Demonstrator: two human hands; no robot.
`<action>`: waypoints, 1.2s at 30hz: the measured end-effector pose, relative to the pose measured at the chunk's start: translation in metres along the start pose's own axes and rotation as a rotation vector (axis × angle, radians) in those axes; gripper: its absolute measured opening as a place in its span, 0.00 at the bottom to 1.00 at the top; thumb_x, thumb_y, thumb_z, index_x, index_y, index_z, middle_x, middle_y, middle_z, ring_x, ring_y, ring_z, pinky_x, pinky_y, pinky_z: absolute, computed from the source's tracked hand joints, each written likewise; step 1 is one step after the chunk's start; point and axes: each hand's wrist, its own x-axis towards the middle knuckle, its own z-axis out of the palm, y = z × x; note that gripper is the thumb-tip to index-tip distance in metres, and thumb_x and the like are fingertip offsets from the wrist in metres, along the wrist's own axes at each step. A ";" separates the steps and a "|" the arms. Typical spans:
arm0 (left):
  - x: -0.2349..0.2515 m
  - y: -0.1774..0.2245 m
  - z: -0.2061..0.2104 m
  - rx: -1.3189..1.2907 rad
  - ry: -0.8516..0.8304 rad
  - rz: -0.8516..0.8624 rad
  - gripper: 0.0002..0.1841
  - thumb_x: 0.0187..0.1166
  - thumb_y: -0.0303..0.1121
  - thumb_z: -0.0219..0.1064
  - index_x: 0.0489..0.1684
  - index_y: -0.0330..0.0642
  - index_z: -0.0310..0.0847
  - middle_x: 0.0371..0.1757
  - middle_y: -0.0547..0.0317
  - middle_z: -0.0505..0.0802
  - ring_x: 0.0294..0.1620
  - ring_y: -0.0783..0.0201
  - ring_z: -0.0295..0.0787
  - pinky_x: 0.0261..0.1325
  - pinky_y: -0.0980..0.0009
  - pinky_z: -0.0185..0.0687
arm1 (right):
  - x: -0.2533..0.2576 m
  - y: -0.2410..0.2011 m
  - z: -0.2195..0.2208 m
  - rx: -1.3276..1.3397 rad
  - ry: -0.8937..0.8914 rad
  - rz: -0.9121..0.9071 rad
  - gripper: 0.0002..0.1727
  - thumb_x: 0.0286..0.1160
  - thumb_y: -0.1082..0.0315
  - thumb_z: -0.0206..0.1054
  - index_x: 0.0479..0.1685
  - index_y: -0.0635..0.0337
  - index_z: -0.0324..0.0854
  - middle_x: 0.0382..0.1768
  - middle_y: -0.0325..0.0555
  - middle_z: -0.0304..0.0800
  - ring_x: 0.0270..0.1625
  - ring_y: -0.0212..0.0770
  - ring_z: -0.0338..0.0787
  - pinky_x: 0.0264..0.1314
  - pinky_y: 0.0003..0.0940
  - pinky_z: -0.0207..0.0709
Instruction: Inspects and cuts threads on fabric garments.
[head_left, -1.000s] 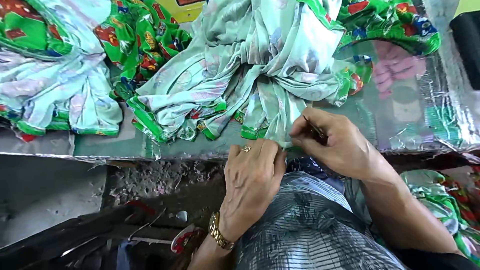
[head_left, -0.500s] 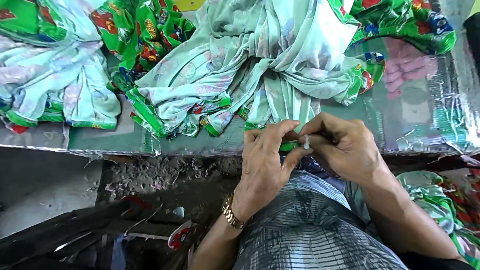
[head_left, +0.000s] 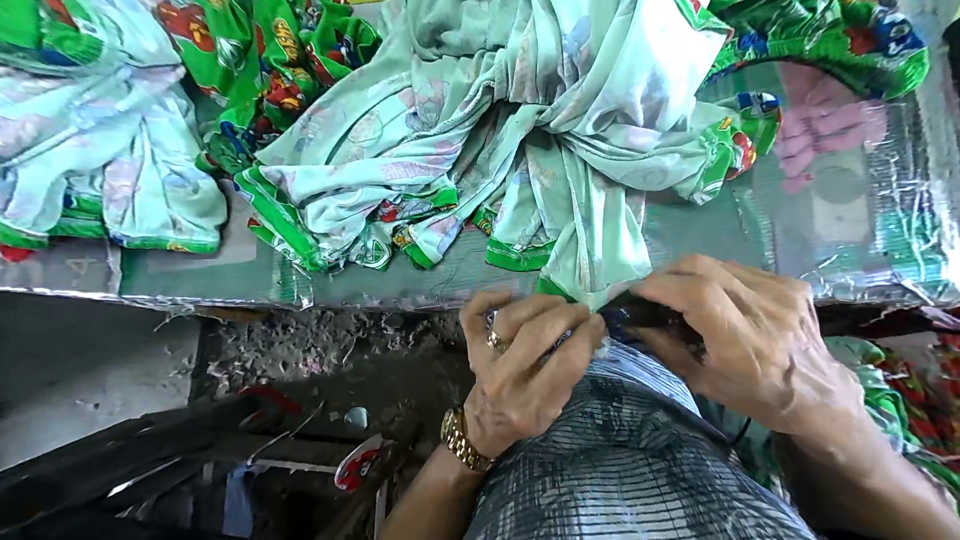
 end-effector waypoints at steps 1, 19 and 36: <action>-0.002 0.002 -0.001 0.010 0.017 0.006 0.04 0.83 0.33 0.65 0.48 0.53 0.85 0.53 0.68 0.91 0.64 0.68 0.82 0.80 0.57 0.59 | -0.001 0.000 0.001 -0.018 -0.001 -0.020 0.11 0.83 0.60 0.65 0.51 0.58 0.83 0.39 0.50 0.90 0.36 0.45 0.87 0.30 0.36 0.73; 0.002 0.008 -0.001 -0.005 0.030 0.020 0.04 0.82 0.32 0.66 0.46 0.53 0.85 0.47 0.68 0.88 0.58 0.69 0.79 0.77 0.60 0.57 | 0.003 0.002 0.028 0.036 0.126 -0.116 0.05 0.81 0.69 0.66 0.42 0.57 0.87 0.36 0.46 0.91 0.31 0.42 0.83 0.32 0.36 0.66; 0.047 0.013 -0.002 0.381 -0.268 -0.132 0.19 0.78 0.54 0.69 0.40 0.46 0.87 0.34 0.57 0.86 0.37 0.55 0.81 0.48 0.54 0.64 | 0.030 0.019 0.014 0.113 -0.113 0.067 0.06 0.71 0.67 0.65 0.41 0.55 0.84 0.34 0.40 0.83 0.28 0.38 0.84 0.20 0.35 0.68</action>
